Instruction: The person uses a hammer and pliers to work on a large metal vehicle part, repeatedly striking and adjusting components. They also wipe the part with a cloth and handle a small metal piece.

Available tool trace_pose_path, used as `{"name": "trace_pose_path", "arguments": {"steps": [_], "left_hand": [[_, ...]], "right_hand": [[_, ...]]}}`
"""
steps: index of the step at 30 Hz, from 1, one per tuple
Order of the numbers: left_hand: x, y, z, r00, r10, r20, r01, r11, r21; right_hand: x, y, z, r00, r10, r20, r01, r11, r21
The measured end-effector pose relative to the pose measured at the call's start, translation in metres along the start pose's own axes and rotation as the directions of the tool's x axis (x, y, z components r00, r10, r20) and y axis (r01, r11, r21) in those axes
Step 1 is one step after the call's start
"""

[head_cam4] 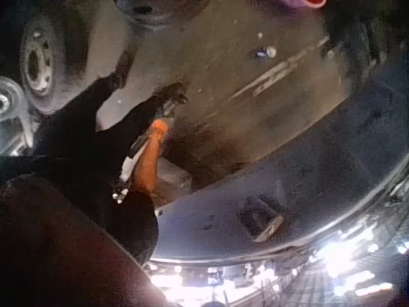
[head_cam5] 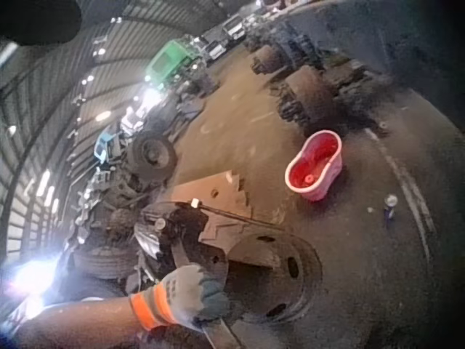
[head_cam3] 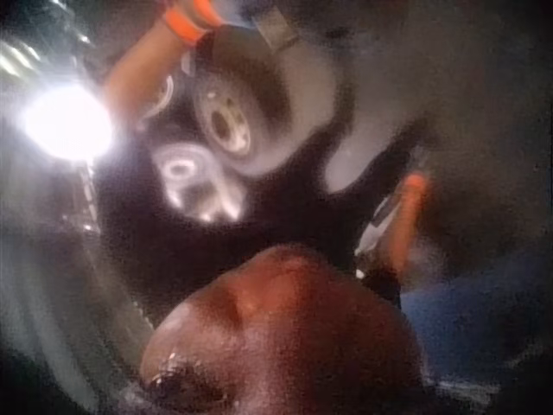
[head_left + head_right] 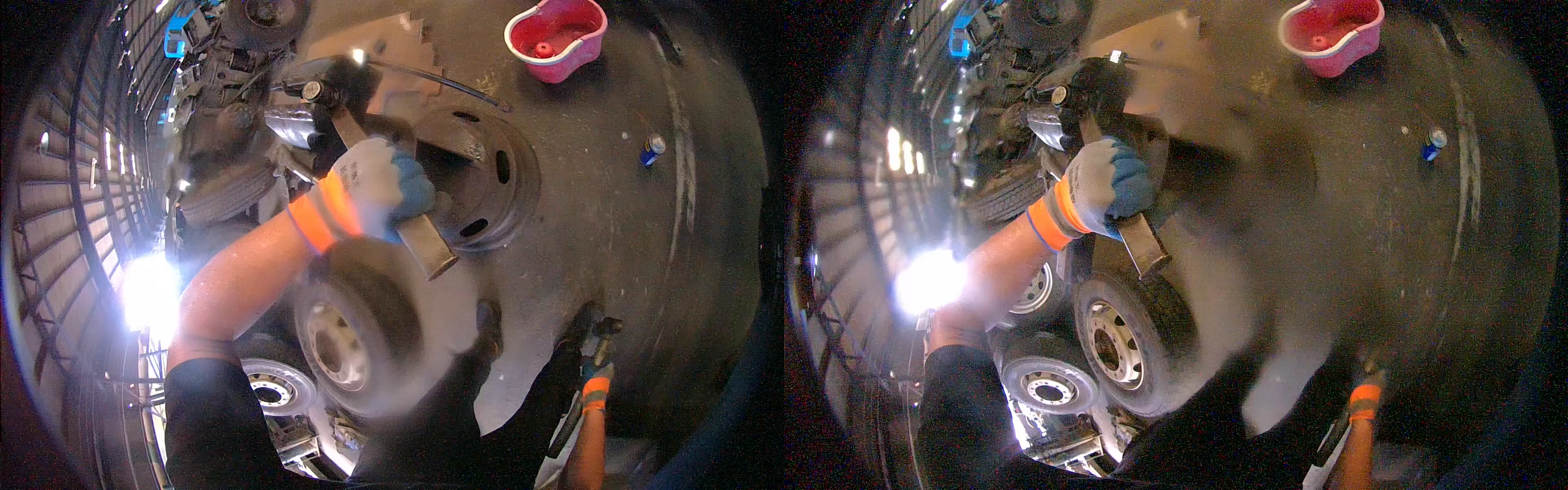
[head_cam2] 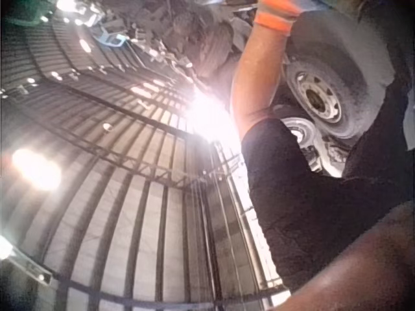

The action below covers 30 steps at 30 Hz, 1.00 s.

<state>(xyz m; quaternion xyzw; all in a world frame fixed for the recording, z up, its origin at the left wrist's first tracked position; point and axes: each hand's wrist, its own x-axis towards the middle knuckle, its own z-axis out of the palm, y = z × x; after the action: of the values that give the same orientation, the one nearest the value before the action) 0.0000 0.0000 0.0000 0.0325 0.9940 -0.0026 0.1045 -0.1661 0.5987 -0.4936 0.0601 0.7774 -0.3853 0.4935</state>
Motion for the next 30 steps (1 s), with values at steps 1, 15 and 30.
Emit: {"name": "trace_pose_path", "arguments": {"steps": [1,15,30], "left_hand": [[0.001,-0.004,0.000,0.999,0.026,-0.025,-0.026,1.000,-0.008],[-0.005,0.009,0.013,0.996,-0.031,-0.084,0.029,0.999,-0.028],[-0.002,0.005,0.017,0.989,-0.086,-0.117,0.092,0.995,0.048]], "right_hand": [[0.002,0.016,0.003,0.983,-0.136,-0.122,0.110,0.973,-0.202],[-0.208,-0.246,0.145,0.938,-0.228,0.261,-0.003,0.749,0.662],[-0.288,-0.329,0.201,0.252,-0.912,-0.325,0.953,0.291,-0.079]]}}
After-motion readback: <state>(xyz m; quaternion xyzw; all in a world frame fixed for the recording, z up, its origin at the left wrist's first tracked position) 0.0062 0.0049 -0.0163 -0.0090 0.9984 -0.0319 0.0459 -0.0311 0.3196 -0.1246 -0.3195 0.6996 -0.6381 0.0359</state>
